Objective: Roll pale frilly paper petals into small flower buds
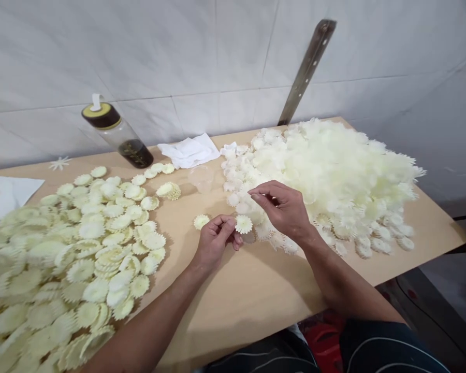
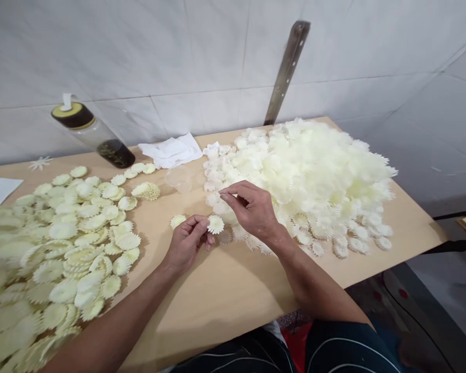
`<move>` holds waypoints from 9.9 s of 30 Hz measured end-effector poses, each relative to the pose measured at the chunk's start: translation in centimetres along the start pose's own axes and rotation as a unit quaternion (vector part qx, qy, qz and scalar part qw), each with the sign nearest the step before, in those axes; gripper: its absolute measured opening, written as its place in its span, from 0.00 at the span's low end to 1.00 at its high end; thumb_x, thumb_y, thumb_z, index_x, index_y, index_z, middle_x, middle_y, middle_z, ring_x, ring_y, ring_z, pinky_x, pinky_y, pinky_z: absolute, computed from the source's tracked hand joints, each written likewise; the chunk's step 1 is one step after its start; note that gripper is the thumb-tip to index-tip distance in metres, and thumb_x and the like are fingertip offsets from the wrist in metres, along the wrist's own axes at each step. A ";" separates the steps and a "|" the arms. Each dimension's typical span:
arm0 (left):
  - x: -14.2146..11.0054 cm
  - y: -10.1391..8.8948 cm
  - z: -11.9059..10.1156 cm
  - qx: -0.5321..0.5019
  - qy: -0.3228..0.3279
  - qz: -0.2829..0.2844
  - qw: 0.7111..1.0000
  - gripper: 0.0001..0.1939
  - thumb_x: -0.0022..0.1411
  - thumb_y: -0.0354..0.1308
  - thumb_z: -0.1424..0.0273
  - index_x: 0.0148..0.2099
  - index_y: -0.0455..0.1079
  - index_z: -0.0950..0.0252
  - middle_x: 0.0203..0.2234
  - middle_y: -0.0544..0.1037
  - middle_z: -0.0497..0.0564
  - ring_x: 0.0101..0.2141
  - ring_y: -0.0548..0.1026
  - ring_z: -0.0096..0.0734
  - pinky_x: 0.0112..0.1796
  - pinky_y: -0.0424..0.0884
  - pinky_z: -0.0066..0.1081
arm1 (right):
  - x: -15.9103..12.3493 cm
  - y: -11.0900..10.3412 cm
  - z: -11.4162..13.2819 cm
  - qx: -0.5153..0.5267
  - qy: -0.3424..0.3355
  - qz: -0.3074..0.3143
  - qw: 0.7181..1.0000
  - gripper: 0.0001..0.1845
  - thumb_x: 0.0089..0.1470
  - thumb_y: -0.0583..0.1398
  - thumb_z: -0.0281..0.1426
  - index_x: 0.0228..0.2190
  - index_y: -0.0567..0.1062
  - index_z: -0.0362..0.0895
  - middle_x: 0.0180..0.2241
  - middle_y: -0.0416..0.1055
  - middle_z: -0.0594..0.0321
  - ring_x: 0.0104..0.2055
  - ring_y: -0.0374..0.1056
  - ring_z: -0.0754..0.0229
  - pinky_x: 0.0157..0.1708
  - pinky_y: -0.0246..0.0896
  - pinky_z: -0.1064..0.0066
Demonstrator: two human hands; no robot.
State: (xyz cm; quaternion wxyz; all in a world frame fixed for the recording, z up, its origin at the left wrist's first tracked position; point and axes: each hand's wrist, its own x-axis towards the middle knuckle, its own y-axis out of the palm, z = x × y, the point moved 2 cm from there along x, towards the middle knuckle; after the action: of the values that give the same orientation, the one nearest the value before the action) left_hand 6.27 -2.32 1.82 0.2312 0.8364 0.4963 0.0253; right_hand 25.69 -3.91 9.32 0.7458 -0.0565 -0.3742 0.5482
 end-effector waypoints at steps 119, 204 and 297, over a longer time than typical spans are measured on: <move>-0.3 -0.1 -0.7 0.094 0.084 -0.068 0.990 0.22 0.66 0.64 0.49 0.35 0.70 0.63 0.19 0.75 0.46 0.18 0.71 0.25 0.23 0.68 0.27 | -2.8 4.4 0.3 -0.084 -0.019 0.099 0.991 0.12 0.71 0.57 0.35 0.34 0.74 0.46 0.33 0.74 0.59 0.34 0.69 0.58 0.35 0.63 0.65; 0.4 -0.2 -0.9 0.025 0.042 -0.050 0.998 0.22 0.60 0.70 0.52 0.37 0.75 0.67 0.20 0.77 0.49 0.20 0.73 0.27 0.26 0.72 0.29 | -2.4 3.9 -0.2 -0.009 0.101 0.101 0.990 0.16 0.64 0.64 0.44 0.45 0.80 0.45 0.38 0.81 0.57 0.33 0.75 0.57 0.25 0.69 0.70; 0.5 -0.3 -1.0 0.038 0.102 -0.056 0.992 0.19 0.63 0.69 0.56 0.44 0.80 0.68 0.21 0.79 0.49 0.21 0.76 0.27 0.25 0.75 0.28 | -2.2 2.8 -0.5 -0.032 0.076 0.142 0.986 0.12 0.62 0.66 0.42 0.33 0.81 0.47 0.31 0.77 0.62 0.30 0.70 0.60 0.31 0.64 0.68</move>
State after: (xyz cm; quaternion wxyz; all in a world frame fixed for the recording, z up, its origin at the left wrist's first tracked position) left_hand 6.03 -1.40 2.52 0.1484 0.8087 0.5637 0.0789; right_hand 23.55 -4.50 6.46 0.6848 -0.1740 -0.3217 0.6303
